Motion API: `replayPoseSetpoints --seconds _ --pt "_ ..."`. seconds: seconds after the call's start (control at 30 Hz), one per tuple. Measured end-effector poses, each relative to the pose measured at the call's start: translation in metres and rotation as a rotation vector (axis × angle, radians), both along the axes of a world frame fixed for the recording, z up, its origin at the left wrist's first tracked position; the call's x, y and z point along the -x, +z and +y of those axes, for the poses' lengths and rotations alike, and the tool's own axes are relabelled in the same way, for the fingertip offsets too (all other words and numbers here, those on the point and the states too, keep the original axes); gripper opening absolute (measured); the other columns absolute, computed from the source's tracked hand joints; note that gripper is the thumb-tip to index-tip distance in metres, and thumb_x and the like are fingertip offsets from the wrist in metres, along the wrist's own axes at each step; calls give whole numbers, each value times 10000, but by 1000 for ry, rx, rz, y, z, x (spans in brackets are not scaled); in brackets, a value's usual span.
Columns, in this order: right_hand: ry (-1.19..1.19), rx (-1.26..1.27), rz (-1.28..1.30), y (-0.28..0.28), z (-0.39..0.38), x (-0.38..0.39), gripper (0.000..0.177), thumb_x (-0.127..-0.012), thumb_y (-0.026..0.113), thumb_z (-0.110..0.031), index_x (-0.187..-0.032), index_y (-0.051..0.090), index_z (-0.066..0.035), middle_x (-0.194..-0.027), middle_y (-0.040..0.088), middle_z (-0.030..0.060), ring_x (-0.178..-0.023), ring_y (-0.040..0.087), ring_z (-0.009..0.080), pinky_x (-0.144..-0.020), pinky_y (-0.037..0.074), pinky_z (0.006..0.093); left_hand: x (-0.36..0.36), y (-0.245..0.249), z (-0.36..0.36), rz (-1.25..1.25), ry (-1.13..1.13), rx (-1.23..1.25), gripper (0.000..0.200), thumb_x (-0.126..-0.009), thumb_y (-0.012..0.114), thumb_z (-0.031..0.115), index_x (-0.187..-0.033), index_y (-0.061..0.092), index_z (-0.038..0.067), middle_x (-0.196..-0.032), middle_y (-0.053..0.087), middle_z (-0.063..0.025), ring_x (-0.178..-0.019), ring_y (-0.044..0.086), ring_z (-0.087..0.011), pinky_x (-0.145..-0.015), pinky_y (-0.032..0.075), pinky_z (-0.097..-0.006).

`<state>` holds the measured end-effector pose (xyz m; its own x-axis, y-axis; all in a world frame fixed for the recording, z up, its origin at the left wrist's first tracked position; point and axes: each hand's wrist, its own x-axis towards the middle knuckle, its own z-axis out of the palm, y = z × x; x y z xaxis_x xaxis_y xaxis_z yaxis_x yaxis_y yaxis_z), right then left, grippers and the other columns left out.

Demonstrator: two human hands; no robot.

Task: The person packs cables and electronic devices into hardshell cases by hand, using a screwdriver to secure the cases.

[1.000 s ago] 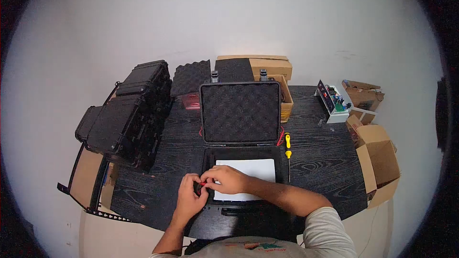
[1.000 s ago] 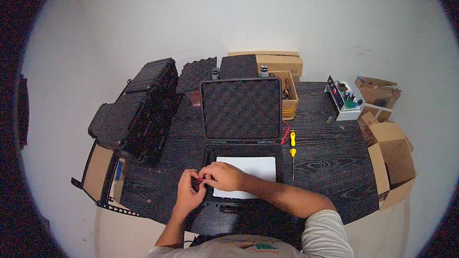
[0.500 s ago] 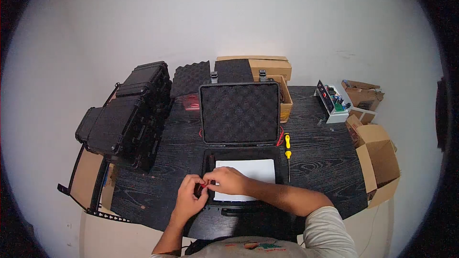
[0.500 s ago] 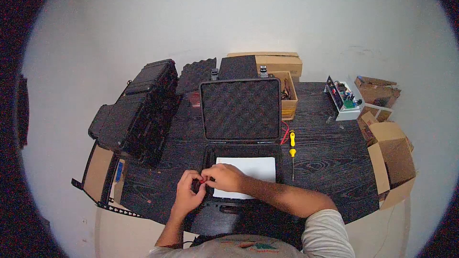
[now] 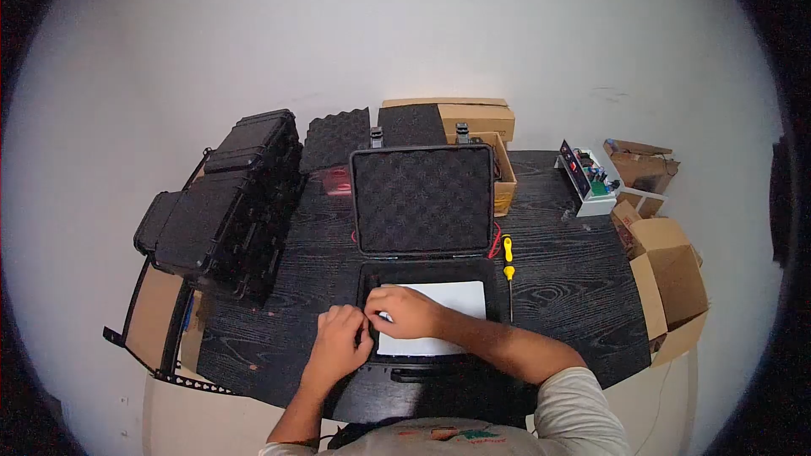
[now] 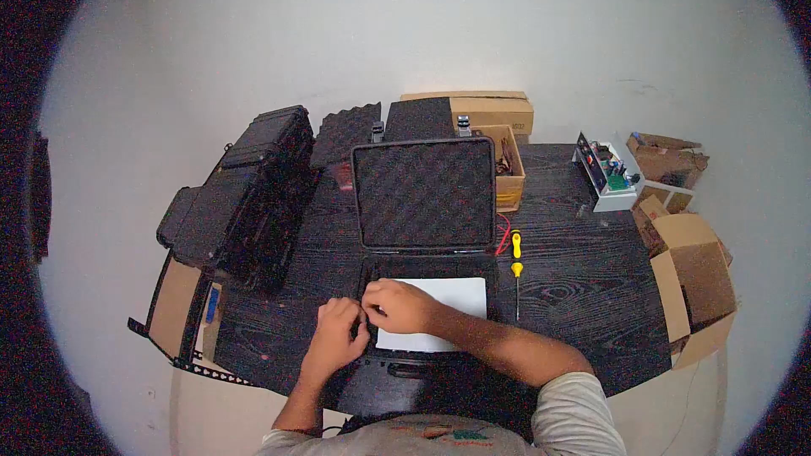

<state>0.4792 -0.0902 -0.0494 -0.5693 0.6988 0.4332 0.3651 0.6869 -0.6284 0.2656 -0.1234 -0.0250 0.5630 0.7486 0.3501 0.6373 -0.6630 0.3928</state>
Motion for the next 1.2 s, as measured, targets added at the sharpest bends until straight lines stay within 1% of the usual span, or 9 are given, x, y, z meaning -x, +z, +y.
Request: replayPoseSetpoints --seconds 0.1,0.3,0.5,0.6,0.7,0.8,0.9,1.1,1.2 --pt "-32 -3 -31 8 -3 -1 121 -891 688 -101 -971 708 -13 -967 683 137 -942 676 340 -857 547 430 -3 8 -4 173 24 -17 228 -816 695 89 -1018 609 28 -995 588 -141 -1021 567 -353 -968 379 -503" --pt "-75 4 -36 4 -1 -3 152 -930 648 -168 -952 709 -30 -943 659 144 -984 647 351 -888 536 457 -7 -4 -2 279 -16 -71 342 -844 676 104 -1141 552 -10 -1122 538 -181 -1129 507 -371 -995 353 -530" --pt "-87 27 -31 11 -2 -5 168 -943 643 -181 -984 721 -38 -971 681 142 -1001 660 349 -887 546 457 -10 -7 -6 222 -44 -22 401 -874 649 121 -1202 504 -57 -1220 492 -225 -1178 462 -404 -1022 341 -548" --pt "-107 30 -26 13 -2 -7 151 -932 668 -150 -1006 730 -33 -978 705 125 -997 672 339 -891 539 437 -12 -8 -4 209 -48 -51 394 -876 647 120 -1206 511 -47 -1220 502 -222 -1164 474 -406 -1007 363 -537" --pt "-116 50 6 18 -5 -8 142 -928 671 -140 -1000 729 -32 -961 711 126 -981 679 338 -885 541 435 -13 4 -5 171 13 -38 298 -853 669 104 -1114 576 -5 -1140 543 -194 -1111 520 -387 -949 396 -521" --pt "-96 23 10 15 -3 -8 124 -918 680 -128 -981 724 -30 -931 711 124 -940 683 335 -860 543 439 -6 15 -5 285 51 125 374 -831 698 88 -1163 552 -2 -1146 537 -200 -1126 517 -392 -962 416 -505" --pt "-65 -9 10 13 -1 -7 109 -909 689 -121 -960 719 -30 -902 710 118 -902 684 321 -830 543 438 -6 2 0 242 23 87 383 -803 720 70 -1144 561 5 -1121 544 -190 -1120 527 -374 -956 422 -496" --pt "-81 -18 20 13 -2 -9 106 -905 693 -128 -953 707 -35 -858 699 105 -864 682 300 -789 540 431 -8 2 1 349 -6 36 443 -829 706 199 -1170 530 -22 -1196 526 -211 -1177 488 -401 -1009 374 -525" --pt "-88 61 54 23 -4 -10 110 -910 690 -134 -972 701 -44 -875 701 105 -863 683 305 -792 541 430 -9 -7 0 193 -38 8 571 -868 689 288 -1284 491 -50 -1335 492 -254 -1284 444 -423 -1081 320 -554"
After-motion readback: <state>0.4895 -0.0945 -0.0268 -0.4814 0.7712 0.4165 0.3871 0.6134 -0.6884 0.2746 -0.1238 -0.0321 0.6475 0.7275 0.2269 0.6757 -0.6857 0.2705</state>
